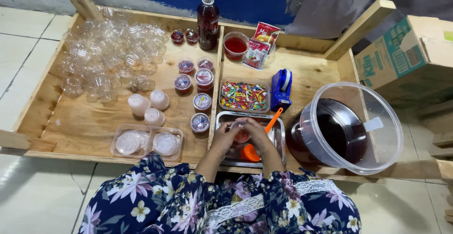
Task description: The person prepares a beverage by ladling dark liquid from a large container into smaller cups, adds colorful toppings from a tray, and seals the cups using a manual sealing machine.
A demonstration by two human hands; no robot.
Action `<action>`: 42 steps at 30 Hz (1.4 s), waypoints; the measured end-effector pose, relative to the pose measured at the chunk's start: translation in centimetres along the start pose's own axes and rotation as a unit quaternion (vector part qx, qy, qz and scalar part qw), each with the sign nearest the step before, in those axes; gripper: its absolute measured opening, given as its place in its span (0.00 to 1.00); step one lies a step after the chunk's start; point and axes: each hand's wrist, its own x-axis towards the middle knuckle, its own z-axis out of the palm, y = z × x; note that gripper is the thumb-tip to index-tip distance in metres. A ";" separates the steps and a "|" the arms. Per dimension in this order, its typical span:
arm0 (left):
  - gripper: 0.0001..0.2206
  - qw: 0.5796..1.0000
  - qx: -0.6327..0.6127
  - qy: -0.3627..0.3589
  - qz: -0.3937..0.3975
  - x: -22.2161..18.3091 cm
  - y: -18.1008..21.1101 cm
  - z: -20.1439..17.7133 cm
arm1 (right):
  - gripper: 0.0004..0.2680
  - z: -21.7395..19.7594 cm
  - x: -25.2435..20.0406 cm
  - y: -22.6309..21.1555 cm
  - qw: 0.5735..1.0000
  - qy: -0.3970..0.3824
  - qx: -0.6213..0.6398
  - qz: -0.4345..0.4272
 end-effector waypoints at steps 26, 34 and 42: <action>0.19 0.998 0.053 0.025 -0.036 3.7 -0.4 -1.5 | 0.24 2.1 -1.7 -1.4 0.996 -0.035 -0.072 -0.044; 0.23 0.999 0.037 0.004 -0.005 5.1 4.7 -4.1 | 0.14 5.1 0.4 -4.5 0.993 0.020 -0.088 -0.071; 0.19 0.996 0.077 0.034 0.039 6.9 9.1 -8.0 | 0.13 8.0 8.3 -4.3 0.953 0.053 -0.275 -0.114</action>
